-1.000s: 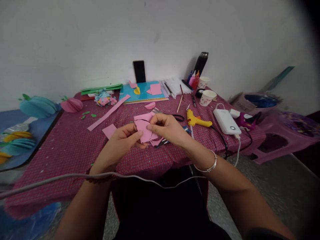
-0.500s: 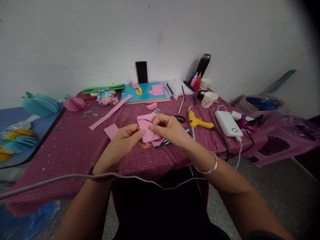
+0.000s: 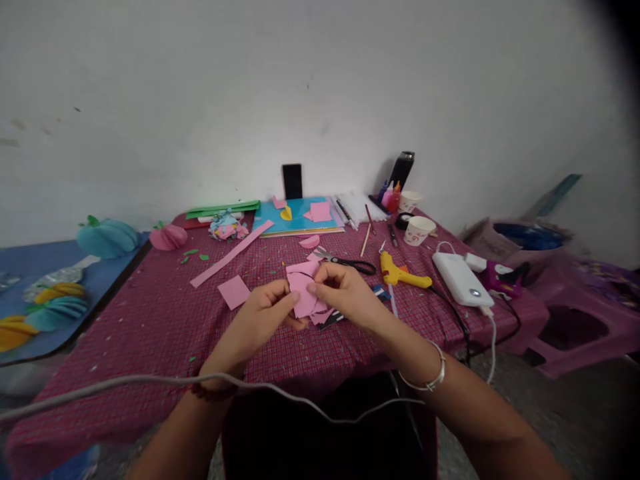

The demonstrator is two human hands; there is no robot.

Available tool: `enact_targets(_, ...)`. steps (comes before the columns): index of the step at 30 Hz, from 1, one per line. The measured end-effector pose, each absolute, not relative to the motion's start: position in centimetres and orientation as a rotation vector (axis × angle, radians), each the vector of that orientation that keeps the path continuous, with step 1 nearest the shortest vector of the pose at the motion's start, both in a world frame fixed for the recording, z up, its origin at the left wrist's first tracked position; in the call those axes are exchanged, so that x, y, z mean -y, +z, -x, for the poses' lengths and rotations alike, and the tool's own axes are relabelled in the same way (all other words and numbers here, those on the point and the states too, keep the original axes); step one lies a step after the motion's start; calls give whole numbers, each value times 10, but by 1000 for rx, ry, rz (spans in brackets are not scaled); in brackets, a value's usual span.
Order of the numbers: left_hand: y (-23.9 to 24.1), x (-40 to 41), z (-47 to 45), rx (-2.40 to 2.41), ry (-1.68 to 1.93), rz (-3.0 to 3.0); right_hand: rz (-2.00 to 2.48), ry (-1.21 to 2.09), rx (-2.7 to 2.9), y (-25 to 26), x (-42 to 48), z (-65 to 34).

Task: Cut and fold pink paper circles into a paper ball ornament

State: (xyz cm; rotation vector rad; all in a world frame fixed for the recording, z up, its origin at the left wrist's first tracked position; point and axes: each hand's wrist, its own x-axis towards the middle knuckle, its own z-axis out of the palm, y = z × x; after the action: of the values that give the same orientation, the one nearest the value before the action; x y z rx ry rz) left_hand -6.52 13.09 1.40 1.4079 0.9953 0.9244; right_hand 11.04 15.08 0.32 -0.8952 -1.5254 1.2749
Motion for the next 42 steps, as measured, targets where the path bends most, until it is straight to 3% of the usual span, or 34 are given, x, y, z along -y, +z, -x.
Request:
enact_targets(34,15,-133,64,-1143,888,-1534,898,1236,1545,2,-149,-111)
enact_targets(42,5,-137,60,-997,1047,-1078,835,1515,1151,3,-145,-106)
